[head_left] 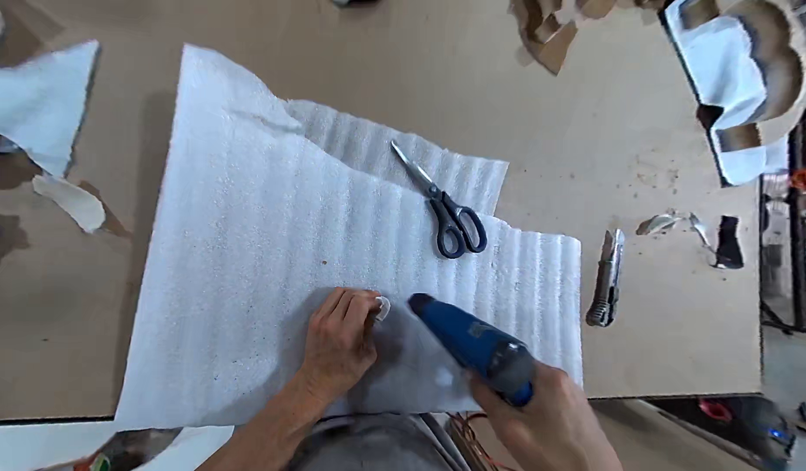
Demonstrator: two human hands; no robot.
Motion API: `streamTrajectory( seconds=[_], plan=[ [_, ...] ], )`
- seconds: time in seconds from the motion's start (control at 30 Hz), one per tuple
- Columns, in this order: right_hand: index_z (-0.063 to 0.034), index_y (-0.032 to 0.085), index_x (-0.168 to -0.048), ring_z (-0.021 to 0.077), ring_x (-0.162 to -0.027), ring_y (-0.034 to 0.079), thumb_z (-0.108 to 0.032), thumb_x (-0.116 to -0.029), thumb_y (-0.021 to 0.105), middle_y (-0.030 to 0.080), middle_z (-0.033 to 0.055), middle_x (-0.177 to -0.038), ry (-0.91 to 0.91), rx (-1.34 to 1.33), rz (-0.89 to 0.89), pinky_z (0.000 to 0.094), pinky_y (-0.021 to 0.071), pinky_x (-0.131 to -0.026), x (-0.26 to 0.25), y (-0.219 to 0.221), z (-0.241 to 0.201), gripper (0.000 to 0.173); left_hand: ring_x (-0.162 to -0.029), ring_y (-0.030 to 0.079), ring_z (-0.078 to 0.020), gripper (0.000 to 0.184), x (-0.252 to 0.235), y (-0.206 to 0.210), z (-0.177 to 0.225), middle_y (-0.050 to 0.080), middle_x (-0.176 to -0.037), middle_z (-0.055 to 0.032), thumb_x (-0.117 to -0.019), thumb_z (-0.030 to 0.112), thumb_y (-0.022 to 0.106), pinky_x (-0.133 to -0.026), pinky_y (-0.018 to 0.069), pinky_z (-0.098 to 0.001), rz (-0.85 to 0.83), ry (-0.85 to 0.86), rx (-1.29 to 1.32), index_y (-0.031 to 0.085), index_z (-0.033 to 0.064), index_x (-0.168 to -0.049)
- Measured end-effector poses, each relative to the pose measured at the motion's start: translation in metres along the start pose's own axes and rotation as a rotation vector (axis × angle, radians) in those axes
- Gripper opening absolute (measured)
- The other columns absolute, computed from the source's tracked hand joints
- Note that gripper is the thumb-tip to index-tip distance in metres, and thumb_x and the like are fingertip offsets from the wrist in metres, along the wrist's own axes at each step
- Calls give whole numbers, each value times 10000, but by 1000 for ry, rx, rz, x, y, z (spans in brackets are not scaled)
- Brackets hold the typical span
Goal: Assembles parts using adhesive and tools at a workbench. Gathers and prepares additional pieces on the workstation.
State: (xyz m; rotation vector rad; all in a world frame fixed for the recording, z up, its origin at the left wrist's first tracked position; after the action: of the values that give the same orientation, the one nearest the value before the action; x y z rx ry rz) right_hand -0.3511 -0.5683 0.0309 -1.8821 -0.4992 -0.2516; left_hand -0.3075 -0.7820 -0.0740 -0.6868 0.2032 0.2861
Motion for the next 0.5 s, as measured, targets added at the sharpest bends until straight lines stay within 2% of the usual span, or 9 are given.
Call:
streamTrajectory(
  seconds=[0.07,0.13,0.2,0.23,0.3,0.33,0.4,0.47,0.5],
  plan=[
    [-67,730,-1126,255,-648,694,-323,-811,684,722,79,-773,0,106,127,517,530,-546,10,-9,14,409,-987,699,-99,170,-1,-6,-3,748,-1063,-5,-976,143,568,-860,590,-284,-24,-111,91,729,87,-970],
    [-27,687,-1233,339,-723,713,-327,-789,641,736,141,-884,-22,196,235,573,534,-583,9,-2,30,538,-869,711,-58,117,-7,-13,-11,745,-1019,21,-983,117,614,-773,616,-262,-118,-396,334,712,86,-1038],
    [-9,652,-1306,393,-813,715,-316,-789,642,730,189,-988,-32,192,278,618,546,-651,2,11,43,602,-740,693,-125,95,-14,-23,-8,731,-893,-36,-993,76,620,-687,595,-297,-164,-680,622,703,68,-1040],
    [-15,642,-1330,411,-855,713,-325,-796,651,726,201,-1017,-33,177,273,637,549,-692,-1,17,46,617,-730,683,-151,96,-17,-28,-2,719,-867,-72,-997,56,617,-686,588,-305,-166,-750,727,705,49,-1036],
    [-47,643,-1363,428,-919,705,-389,-825,649,720,215,-1054,-54,118,261,649,540,-743,2,21,38,638,-729,680,-162,97,-24,-38,16,712,-857,-93,-992,41,625,-691,588,-296,-170,-733,808,713,40,-1030],
    [-78,666,-1348,373,-932,709,-425,-859,639,719,181,-1088,-87,29,277,593,562,-740,7,20,27,601,-728,684,-160,94,-27,-44,27,719,-861,-86,-983,50,639,-686,592,-291,-172,-662,801,722,48,-1027],
    [-104,617,-1392,180,-984,718,-480,-967,601,691,62,-1233,-151,-399,193,385,632,-742,18,17,1,569,-748,700,-148,97,-32,-51,51,739,-909,-45,-972,118,670,-680,610,-281,-179,-471,737,743,97,-1032],
    [-72,533,-1455,188,-997,729,-487,-974,644,686,69,-1270,-222,-900,51,367,655,-759,25,19,-29,645,-815,717,-144,111,-32,-54,76,749,-1008,-13,-972,169,683,-716,631,-283,-183,-337,694,758,130,-1043],
    [-64,533,-1455,199,-978,734,-423,-969,676,700,83,-1238,-246,-1050,23,370,655,-766,27,21,-39,621,-831,715,-148,115,-31,-55,85,741,-1017,-14,-974,180,688,-728,632,-287,-186,-305,703,760,129,-1046]
  ],
)
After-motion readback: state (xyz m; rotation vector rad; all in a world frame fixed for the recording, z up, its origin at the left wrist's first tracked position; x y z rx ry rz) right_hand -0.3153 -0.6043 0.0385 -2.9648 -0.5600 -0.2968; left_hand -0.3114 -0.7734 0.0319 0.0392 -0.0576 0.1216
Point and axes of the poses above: each hand's wrist, its own x-axis away from the middle knuckle, its own y-axis out of the palm, z = x × y, the point moved 7 cm from there along -x, towards the middle knuckle
